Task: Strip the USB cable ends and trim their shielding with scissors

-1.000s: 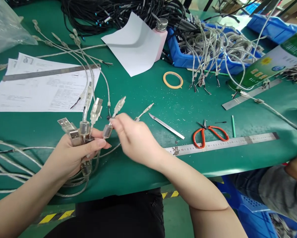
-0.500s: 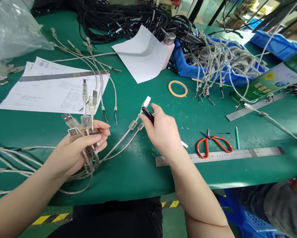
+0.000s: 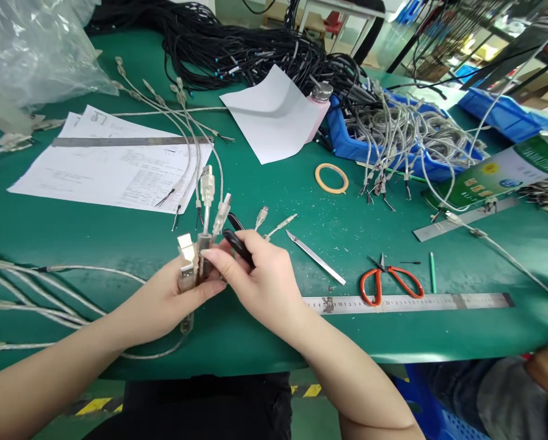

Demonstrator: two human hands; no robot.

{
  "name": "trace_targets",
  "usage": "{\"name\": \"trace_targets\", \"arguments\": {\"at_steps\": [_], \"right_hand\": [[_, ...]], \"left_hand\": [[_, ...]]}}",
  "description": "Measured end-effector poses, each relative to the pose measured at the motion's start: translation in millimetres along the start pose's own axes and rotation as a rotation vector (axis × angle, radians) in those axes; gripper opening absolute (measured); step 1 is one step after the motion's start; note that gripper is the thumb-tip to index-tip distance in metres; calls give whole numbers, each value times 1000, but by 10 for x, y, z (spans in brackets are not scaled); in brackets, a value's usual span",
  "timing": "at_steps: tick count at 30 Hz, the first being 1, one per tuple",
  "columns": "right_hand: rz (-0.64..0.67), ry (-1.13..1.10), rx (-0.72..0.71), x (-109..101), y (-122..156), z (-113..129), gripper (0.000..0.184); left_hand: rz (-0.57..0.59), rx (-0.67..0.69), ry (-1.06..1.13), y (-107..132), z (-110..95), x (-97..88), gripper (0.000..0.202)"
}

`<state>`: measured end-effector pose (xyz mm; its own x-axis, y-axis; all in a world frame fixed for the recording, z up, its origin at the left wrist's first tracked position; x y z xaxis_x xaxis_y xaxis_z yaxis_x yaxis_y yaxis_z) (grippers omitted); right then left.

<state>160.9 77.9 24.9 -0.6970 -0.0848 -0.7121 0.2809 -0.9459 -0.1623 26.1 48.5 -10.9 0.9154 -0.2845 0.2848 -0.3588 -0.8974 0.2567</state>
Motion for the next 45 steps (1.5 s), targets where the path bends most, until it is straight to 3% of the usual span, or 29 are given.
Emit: {"name": "trace_targets", "arguments": {"at_steps": [2,4,8,11,14,16,20,25,31,36,41,45], "right_hand": [[-14,-43,96,-26,-39,-66,31],[-22,-81,123,-54,-65,-95,32],[-135,-81,87,-129,-44,-77,22],[-58,-66,-68,-42,25,34,16],[110,-5,-265,174,133,161,17],[119,88,-293,285,182,180,19],[121,133,-170,359,182,142,12],[65,-223,80,183,93,26,17],[-52,-639,219,70,13,-215,28],[-36,-803,234,83,-66,-230,28],[25,-781,214,111,-103,-207,29],[143,-603,159,65,-33,-144,28]], "left_hand": [[20,28,-81,6,2,34,17],[36,8,-26,-2,22,39,15],[-57,-16,381,-71,26,-40,20],[-179,8,591,-107,13,-95,21],[-261,14,620,-98,23,-104,30],[-293,22,627,-78,40,-100,38],[-291,53,697,-48,47,-92,48],[-293,33,619,-38,-25,-159,29],[-123,-148,424,-39,-61,-141,17],[5,-170,342,-26,-42,-89,19],[-105,-171,364,-22,6,-132,20],[-245,-157,369,-17,22,-182,26]]}}
Point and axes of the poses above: each hand's wrist, its own y-axis away from the middle knuckle, its own x-axis out of the palm, z = x × y, the point moved 5 cm from there along -y, towards the middle knuckle, and after that the axes turned 13 degrees about y, right-handed, at the moved point
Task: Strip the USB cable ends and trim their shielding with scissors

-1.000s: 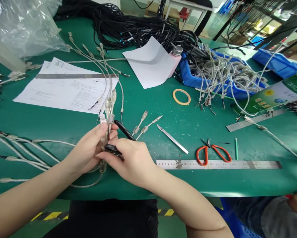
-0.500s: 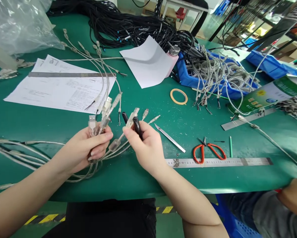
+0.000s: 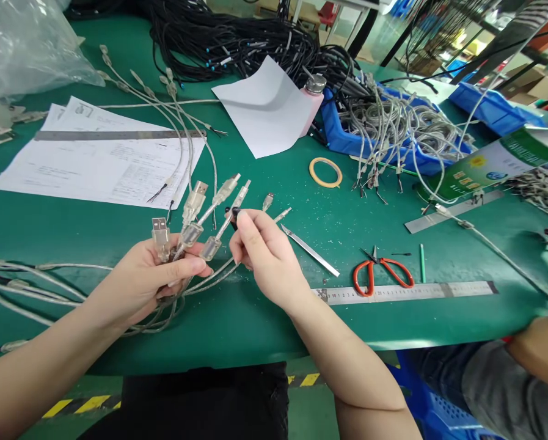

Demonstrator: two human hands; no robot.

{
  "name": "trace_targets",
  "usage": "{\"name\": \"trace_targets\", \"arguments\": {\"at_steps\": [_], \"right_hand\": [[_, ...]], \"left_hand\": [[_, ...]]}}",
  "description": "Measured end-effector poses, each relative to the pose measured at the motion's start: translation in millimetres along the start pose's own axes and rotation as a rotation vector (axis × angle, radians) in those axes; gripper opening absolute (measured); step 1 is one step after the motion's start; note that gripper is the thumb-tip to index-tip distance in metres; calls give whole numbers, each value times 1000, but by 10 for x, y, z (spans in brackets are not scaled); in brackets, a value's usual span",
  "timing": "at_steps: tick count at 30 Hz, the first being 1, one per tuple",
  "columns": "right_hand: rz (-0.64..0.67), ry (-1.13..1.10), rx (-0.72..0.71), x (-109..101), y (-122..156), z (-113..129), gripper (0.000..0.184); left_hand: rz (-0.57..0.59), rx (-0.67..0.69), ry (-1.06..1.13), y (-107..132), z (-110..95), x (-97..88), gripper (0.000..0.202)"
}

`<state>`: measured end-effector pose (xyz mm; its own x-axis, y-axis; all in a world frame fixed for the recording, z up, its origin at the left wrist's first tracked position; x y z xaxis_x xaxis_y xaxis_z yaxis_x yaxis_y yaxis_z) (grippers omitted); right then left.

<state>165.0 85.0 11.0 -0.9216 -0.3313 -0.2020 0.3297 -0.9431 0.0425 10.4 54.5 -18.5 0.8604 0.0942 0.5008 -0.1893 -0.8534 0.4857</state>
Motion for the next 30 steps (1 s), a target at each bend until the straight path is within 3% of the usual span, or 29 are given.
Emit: {"name": "trace_targets", "arguments": {"at_steps": [5,7,9,11,13,17,20,22,24,27,30], "right_hand": [[305,354,-101,161,159,81,35],[287,447,-157,176,161,92,26],[188,525,-207,138,133,102,17],[93,563,-229,81,107,105,23],[122,526,-206,71,102,88,24],[315,457,-162,165,151,66,26],[181,500,-192,124,128,77,17],[65,442,-166,54,80,48,26],[61,230,-87,22,27,-24,32],[121,-160,19,46,-30,-111,26],[46,-287,42,46,-57,-145,19]], "left_hand": [[-41,187,-119,30,-78,16,23],[-53,274,-241,62,-119,23,20],[-34,310,-348,89,-131,34,16],[-17,326,-421,107,-130,38,20],[-38,338,-452,114,-127,25,24],[-59,399,-504,109,-150,38,16],[27,391,-487,80,-160,65,13],[87,316,-411,47,-143,50,14],[173,203,-327,19,-100,40,15],[280,88,-220,8,-43,51,26],[263,57,-123,10,-22,60,22]]}}
Point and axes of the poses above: each hand's wrist, its own y-axis away from the middle knuckle, its own x-axis out of the palm, z = x × y, the point moved 5 cm from there along -y, towards the middle knuckle, and after that the axes turned 13 degrees about y, right-handed, at the moved point
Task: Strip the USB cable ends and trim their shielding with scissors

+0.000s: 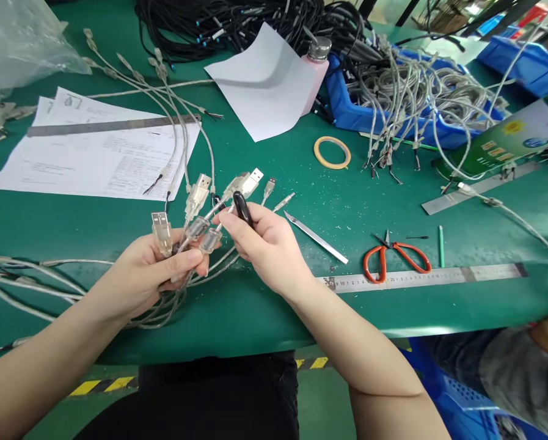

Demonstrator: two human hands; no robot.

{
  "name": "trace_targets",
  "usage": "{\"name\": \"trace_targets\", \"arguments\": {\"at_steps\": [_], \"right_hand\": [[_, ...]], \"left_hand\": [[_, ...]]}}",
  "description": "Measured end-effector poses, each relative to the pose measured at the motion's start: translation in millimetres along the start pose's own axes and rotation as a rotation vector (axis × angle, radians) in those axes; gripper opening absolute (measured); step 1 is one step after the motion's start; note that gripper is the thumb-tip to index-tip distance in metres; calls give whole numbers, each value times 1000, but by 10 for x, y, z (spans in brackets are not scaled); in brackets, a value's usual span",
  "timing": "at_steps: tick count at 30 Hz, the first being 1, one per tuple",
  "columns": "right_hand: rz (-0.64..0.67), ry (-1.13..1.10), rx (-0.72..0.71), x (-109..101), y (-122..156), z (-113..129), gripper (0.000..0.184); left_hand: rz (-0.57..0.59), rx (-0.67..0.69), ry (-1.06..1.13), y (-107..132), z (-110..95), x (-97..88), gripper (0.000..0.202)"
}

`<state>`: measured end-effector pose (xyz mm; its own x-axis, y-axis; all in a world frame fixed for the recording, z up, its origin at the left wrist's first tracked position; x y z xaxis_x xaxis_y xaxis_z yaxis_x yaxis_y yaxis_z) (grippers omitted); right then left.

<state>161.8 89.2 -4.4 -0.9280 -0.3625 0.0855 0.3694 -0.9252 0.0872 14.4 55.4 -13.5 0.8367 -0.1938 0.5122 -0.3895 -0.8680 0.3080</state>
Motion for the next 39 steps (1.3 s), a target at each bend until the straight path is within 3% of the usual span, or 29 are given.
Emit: {"name": "trace_targets", "arguments": {"at_steps": [5,11,16,18,22,25,28,34,36,39], "right_hand": [[-76,26,-14,-2,10,-31,25],[-77,41,-18,-8,6,-61,29],[-96,249,-50,-32,27,-13,33],[-28,352,-82,-1,76,50,28],[213,580,-144,118,194,146,38],[163,733,-232,102,200,189,18],[83,735,-248,50,164,199,20],[309,674,-162,150,193,173,23],[231,716,-187,133,189,186,17],[89,690,-195,75,144,174,29]], "left_hand": [[-71,-34,127,-2,24,13,14],[-58,-12,86,12,11,16,12],[-142,37,27,33,3,-3,17],[-192,80,-2,35,-16,-15,18],[-232,189,-127,54,-82,-6,16],[-229,247,-234,84,-112,12,16],[-201,234,-239,90,-92,20,17],[-255,240,-207,61,-98,11,18],[-259,215,-222,58,-98,16,17],[-227,158,-222,57,-78,13,14]]}}
Point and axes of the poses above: each hand's wrist, its own y-axis away from the middle knuckle, its own x-axis out of the palm, z = x × y, the point moved 5 cm from there along -y, towards the middle knuckle, and after that the axes turned 13 degrees about y, right-handed, at the moved point
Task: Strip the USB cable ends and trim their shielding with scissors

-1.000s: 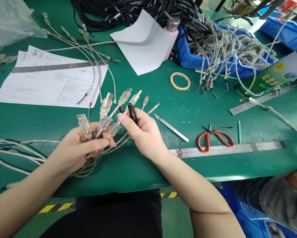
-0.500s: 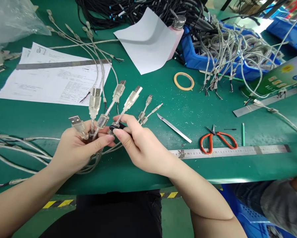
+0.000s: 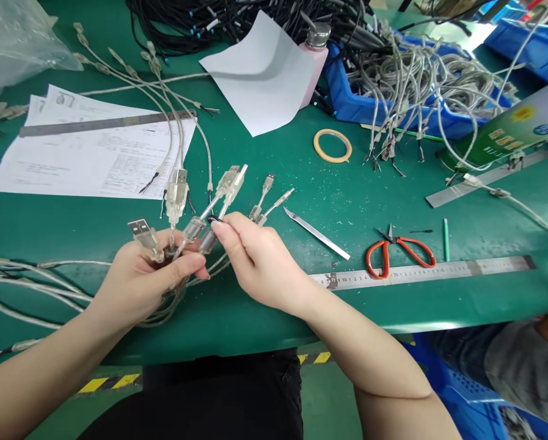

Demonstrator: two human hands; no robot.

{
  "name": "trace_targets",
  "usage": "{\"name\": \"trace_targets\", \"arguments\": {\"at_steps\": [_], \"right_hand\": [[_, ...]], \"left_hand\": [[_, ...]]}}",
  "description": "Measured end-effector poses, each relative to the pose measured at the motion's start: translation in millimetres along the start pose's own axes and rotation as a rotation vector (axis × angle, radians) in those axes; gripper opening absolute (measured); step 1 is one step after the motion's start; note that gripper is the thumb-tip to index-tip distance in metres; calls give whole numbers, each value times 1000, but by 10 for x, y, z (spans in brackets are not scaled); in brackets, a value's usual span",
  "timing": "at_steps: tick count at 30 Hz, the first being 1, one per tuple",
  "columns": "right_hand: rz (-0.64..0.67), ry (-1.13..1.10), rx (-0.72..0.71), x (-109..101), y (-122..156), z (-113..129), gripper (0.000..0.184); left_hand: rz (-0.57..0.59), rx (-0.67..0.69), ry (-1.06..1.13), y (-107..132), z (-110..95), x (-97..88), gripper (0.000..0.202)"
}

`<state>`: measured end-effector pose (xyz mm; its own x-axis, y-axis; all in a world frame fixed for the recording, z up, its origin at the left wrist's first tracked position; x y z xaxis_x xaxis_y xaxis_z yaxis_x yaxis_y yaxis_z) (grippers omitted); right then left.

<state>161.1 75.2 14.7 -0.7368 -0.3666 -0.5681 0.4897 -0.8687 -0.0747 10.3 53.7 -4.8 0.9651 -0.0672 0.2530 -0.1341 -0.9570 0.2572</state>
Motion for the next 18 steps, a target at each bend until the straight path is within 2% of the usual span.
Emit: {"name": "trace_targets", "arguments": {"at_steps": [2,4,7,12,18], "right_hand": [[-11,-132,49,9,-35,-58,32],[-16,-309,109,22,-65,-119,27],[-94,-488,180,13,-79,-195,23],[-159,-533,218,23,-58,-245,26],[-134,-656,255,75,-76,-250,27]], "left_hand": [[40,-29,15,-5,23,-1,20],[78,-76,70,-16,55,4,25],[117,-180,184,-29,105,32,22],[105,-250,268,-25,115,40,20],[18,-269,314,-17,131,-4,24]]}}
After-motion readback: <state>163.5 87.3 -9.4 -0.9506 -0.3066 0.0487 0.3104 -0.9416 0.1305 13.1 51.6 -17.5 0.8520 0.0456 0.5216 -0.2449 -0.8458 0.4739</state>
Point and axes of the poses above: each hand's wrist, its own y-axis away from the middle knuckle, its own x-axis out of the palm, z = x × y, the point moved 5 cm from there along -y, towards the middle knuckle, and after that the axes turned 13 degrees about y, right-handed, at the moved point
